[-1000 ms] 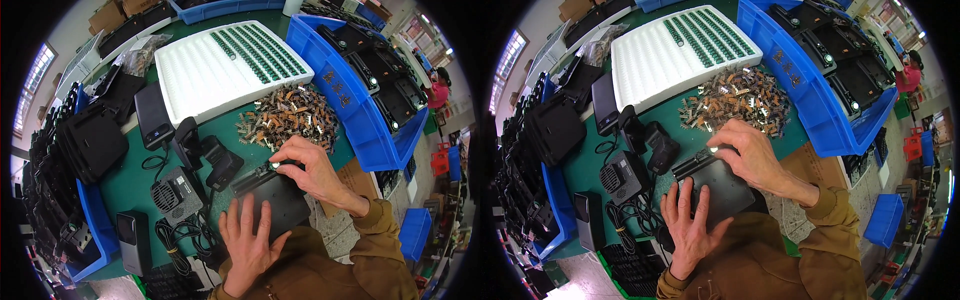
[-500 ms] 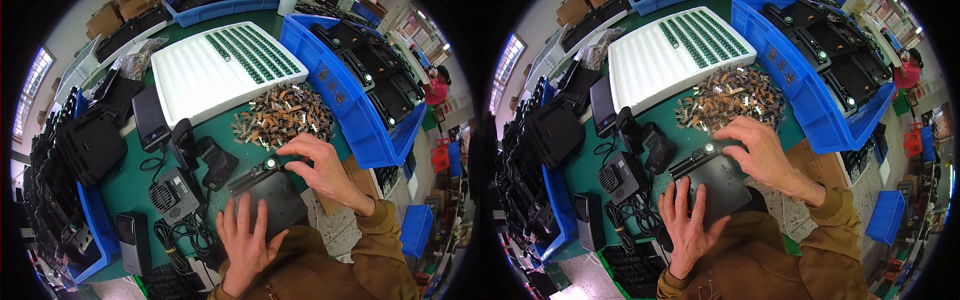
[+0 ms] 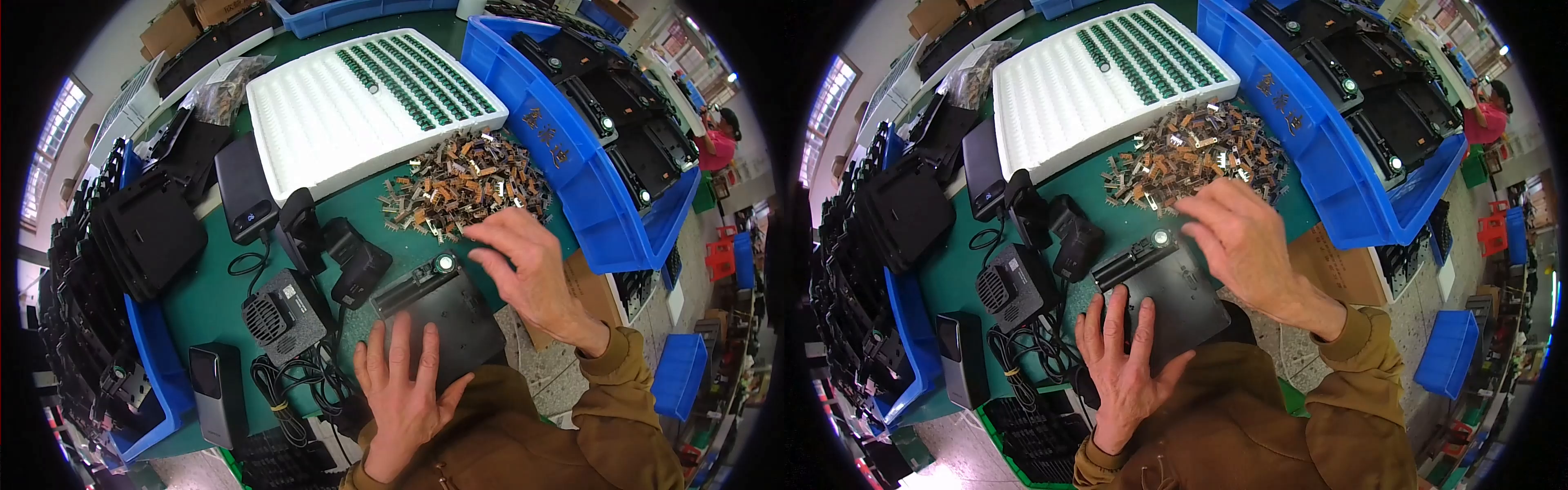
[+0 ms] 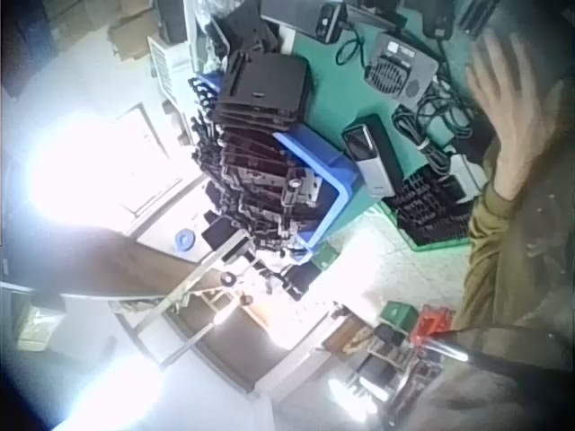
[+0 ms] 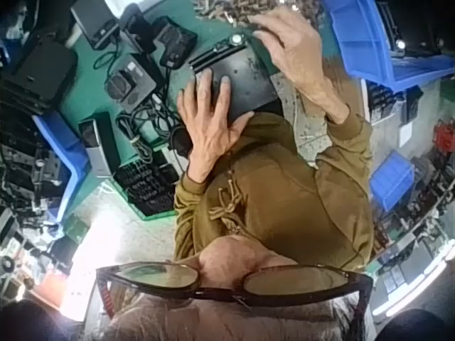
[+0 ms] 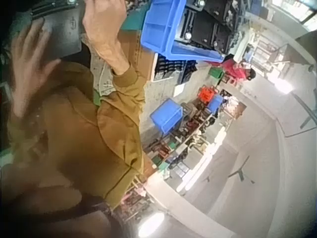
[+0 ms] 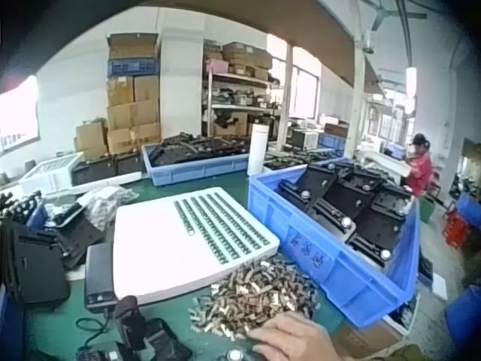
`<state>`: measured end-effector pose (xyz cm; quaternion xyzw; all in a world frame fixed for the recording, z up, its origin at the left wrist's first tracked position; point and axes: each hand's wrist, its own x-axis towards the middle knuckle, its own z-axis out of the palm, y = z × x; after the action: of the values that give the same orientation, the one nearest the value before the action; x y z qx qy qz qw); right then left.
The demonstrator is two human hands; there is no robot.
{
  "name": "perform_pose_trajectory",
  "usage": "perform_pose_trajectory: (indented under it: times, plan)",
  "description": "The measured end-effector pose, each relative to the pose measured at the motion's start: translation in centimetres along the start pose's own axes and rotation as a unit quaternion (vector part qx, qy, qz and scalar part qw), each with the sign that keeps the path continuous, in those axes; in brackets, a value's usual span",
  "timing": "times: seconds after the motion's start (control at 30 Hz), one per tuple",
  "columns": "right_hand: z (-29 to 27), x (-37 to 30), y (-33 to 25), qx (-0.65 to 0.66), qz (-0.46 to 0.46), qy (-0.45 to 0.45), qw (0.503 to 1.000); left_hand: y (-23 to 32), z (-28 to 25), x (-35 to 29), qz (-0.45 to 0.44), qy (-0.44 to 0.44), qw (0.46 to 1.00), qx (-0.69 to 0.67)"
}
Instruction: The person picks up a black plastic housing from a blue bin, places it on the table, and inserts a small green component and a metal contact into it by hand. After finishing, the person places the housing back into the blue bin and repeats the process with another housing.
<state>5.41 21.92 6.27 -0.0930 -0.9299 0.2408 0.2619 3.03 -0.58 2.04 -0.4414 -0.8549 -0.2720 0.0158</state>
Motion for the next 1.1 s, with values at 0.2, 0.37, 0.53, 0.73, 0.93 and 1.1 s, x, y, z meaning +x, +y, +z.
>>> perform_pose_trajectory:
  times: [0.2, 0.37, 0.53, 0.73, 0.93, 1.1]
  plan:
    - [-0.3, -0.4, -0.4, -0.007, -0.003, -0.017, 1.0, 0.0, 0.0, 0.0, 0.005, 0.002, 1.0, 0.003]
    - [0.3, -0.3, -0.1, 0.066, -0.031, -0.061, 0.996, 0.0, 0.1, 0.1, 0.004, -0.002, 1.0, 0.005]
    - [-0.1, -0.3, 0.3, -0.005, 0.008, -0.026, 1.0, -0.1, 0.2, 0.1, 0.002, -0.005, 1.0, 0.005]
    - [-0.6, -1.0, -0.1, 0.018, 0.035, -0.013, 0.999, 0.0, -0.3, 0.0, 0.005, -0.01, 1.0, 0.015]
    - [-1.8, -1.9, 0.4, 0.083, 0.102, -0.015, 0.991, 0.2, -0.3, -0.2, -0.001, -0.028, 0.999, 0.036]
    - [-2.4, -2.3, 1.1, 0.054, 0.111, -0.029, 0.992, 0.0, 0.1, 0.1, 0.013, 0.001, 0.999, 0.033]
